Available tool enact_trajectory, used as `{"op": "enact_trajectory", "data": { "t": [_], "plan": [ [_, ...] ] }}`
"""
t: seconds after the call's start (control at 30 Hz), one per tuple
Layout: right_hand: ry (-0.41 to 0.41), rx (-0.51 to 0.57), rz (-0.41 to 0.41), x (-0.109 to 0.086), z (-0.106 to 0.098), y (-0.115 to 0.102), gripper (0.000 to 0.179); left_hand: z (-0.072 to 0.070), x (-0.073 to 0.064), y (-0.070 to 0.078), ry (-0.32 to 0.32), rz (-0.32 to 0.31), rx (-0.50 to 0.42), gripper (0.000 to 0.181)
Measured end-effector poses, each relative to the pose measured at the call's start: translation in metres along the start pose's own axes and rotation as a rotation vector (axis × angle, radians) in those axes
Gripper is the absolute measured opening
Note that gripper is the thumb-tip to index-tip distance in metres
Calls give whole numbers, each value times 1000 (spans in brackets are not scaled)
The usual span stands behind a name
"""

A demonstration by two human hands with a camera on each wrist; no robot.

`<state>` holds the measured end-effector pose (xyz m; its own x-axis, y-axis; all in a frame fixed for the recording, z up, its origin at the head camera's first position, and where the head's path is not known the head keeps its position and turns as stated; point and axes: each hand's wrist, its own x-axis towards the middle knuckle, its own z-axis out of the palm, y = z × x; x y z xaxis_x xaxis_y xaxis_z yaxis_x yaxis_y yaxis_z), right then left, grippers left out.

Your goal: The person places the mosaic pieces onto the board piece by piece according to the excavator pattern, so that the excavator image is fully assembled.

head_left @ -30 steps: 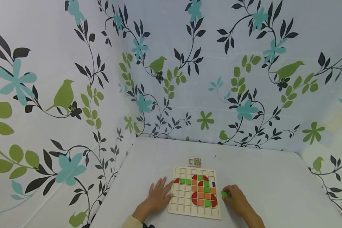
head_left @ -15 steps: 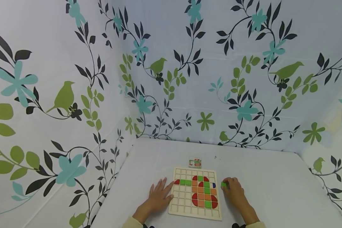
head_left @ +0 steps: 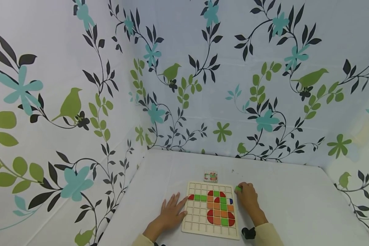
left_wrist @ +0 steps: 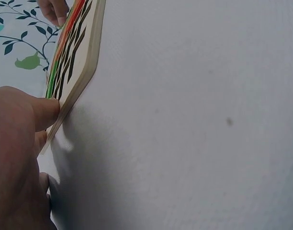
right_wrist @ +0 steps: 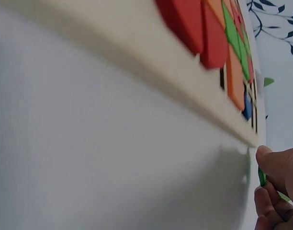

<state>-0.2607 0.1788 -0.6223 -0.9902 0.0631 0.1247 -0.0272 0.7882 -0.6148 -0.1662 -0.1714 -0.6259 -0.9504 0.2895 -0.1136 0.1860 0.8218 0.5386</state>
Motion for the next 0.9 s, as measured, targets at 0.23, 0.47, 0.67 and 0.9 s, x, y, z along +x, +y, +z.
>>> {"op": "enact_trajectory", "data": {
  "t": [0.23, 0.47, 0.67, 0.9],
  "plan": [
    [-54, 5, -53, -3, 10, -41, 28, -1, 1, 1, 15, 17, -18, 62],
    [-168, 48, -285, -26, 29, -89, 24, -1, 2, 1, 4, 4, -7, 63],
    [-215, -2, -479, -43, 50, -118, 22, 0, 2, -1, 22, 21, 26, 62],
    [-230, -70, -546, -56, 76, -131, 18, 6, 2, -7, 58, 69, 16, 62]
  ]
}}
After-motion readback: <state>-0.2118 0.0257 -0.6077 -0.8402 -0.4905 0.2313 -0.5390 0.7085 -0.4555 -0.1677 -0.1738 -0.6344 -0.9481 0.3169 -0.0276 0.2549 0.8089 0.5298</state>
